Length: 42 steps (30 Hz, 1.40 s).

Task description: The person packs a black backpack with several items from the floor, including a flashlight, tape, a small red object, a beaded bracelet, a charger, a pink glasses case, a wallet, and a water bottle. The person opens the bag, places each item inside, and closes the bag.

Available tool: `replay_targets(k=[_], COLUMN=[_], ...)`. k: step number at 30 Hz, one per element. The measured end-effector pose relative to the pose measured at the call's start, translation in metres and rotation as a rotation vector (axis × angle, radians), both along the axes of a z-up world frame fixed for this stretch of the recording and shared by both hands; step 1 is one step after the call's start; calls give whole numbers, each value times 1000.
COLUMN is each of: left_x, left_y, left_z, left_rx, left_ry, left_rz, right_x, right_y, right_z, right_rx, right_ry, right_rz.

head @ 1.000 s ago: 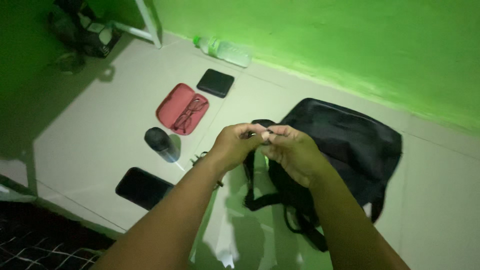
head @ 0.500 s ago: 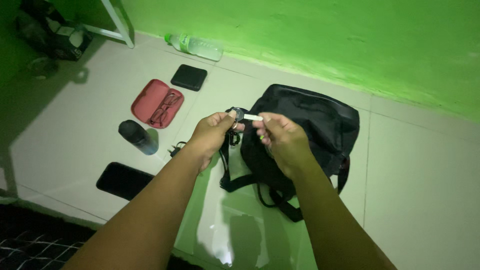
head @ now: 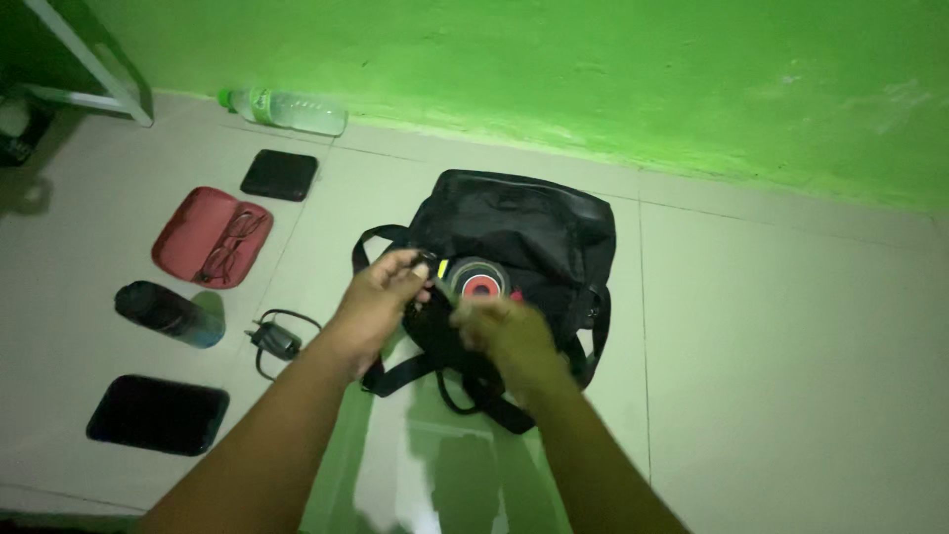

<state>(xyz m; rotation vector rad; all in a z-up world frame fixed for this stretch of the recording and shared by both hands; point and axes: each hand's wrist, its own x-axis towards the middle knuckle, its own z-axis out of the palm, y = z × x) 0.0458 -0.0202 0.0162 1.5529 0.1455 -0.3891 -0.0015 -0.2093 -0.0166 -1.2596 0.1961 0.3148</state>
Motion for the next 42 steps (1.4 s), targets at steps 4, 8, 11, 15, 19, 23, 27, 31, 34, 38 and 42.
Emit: replay_targets(k=[4,8,11,15,19,23,27,31,34,38,42], left_x=[-3,8,17,28,36,23,10,3,2,0,-18], left_y=[-23,-47,-59,-61,-98,-111,-107,-85,-75,-58,-25], left_z=[-7,-22,-50,-99,-132,-133,-122,-121,-121,-105,-77], left_rx=[128,242,525,828,163,549,629,627,627,639,644], left_ry=[-50,38,8,-438,-208,-251,-218,-228,-187,-263,-173], left_rz=[-107,-143,-391,-559,-240,-423,-431,-369,-345,-301,-157], right_x=[-18,-21,-26,-26,-15,-2,6,1,-2,0,8], right_y=[-1,-7,-15,-19,-36,-51,-60,-54,-51,-39,-22], right_z=[-21,-43,-61,-79,-70,-54,-58,-80,-88,-73,-47], right_rx=[-36,139,242,313,230,154,123,27,3,-140,-133], right_ry=[143,183,264,345,361,464,497,386,333,281,267], right_rz=[11,-190,-338,-457,-574,-658,-618,-445,-413,-387,-279])
